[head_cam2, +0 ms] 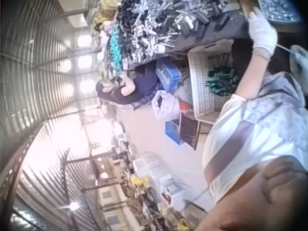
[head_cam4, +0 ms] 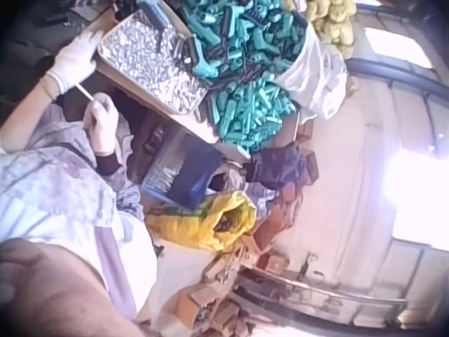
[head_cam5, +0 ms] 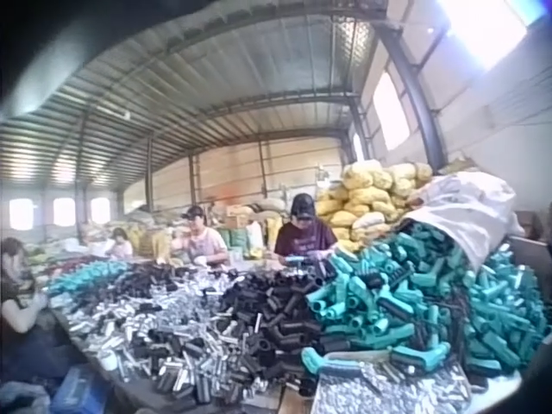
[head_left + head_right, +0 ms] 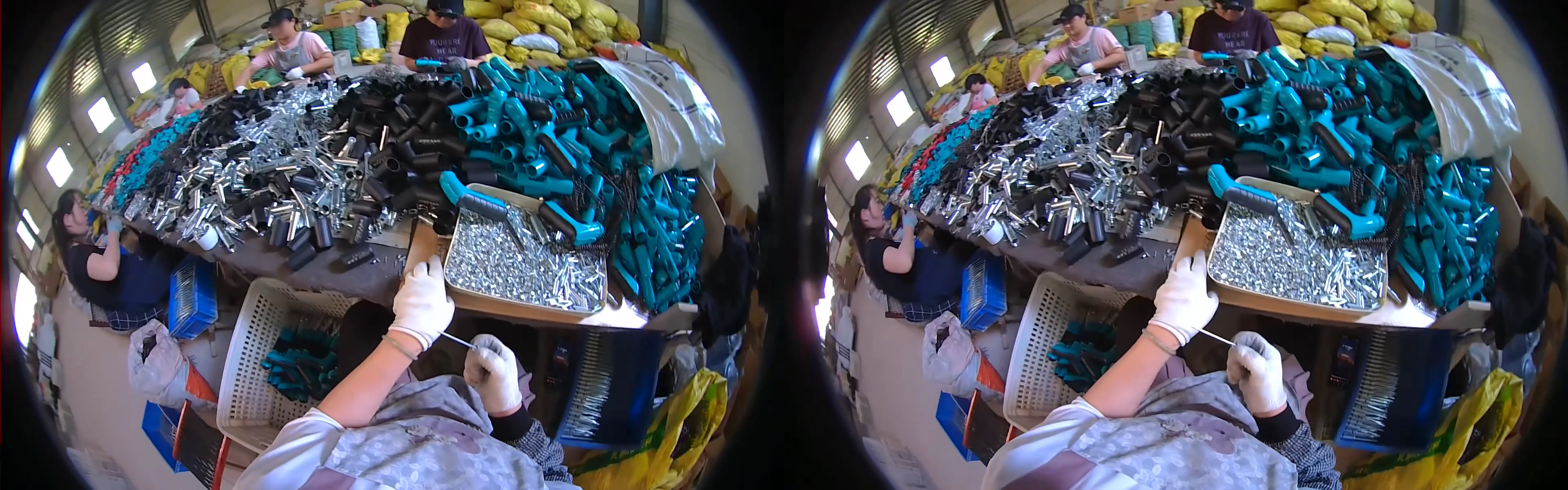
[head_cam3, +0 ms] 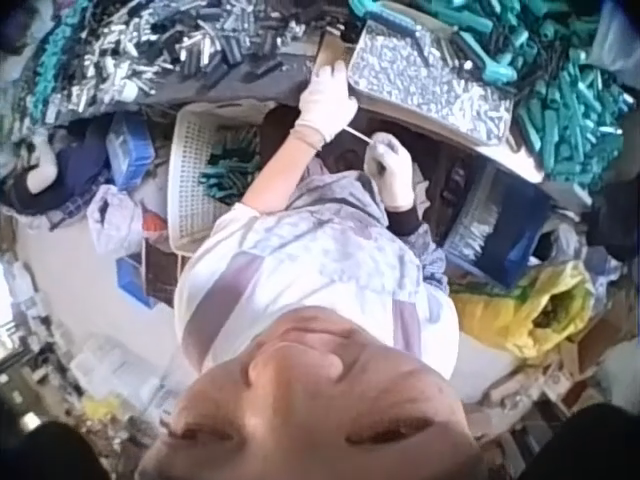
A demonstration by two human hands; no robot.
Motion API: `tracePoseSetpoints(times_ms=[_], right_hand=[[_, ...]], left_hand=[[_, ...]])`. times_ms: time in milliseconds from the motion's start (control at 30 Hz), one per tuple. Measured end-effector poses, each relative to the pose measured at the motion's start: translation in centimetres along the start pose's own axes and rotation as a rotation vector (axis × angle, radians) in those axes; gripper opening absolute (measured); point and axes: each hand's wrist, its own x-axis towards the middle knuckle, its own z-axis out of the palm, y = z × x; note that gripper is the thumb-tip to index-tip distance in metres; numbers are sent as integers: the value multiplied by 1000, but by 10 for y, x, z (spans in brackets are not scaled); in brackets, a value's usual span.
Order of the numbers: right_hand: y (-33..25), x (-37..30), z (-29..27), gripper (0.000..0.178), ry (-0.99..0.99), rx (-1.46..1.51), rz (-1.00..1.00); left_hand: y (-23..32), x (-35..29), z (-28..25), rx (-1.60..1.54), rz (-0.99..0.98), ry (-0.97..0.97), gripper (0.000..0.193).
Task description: Assembling plastic and metal components of a handheld tool at a factory workbench.
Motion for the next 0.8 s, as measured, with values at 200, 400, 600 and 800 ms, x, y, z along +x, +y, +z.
tracePoseSetpoints(times_ms=[200,400,600,800], right_hand=[[1,2,2,13,-44,36,19],[-6,-1,-6,15,-37,136,-53],[-22,-8,-12,18,96,183,-207],[-25,8,-5,21,211,112,-370]], left_hand=[[-3,15,-2,44,-24,-59,56],[-12,18,1,-29,-21,-8,38],[-42,-13,-21,-369,52,129,34],[-66,-86,-48,-781,319,-395,42]])
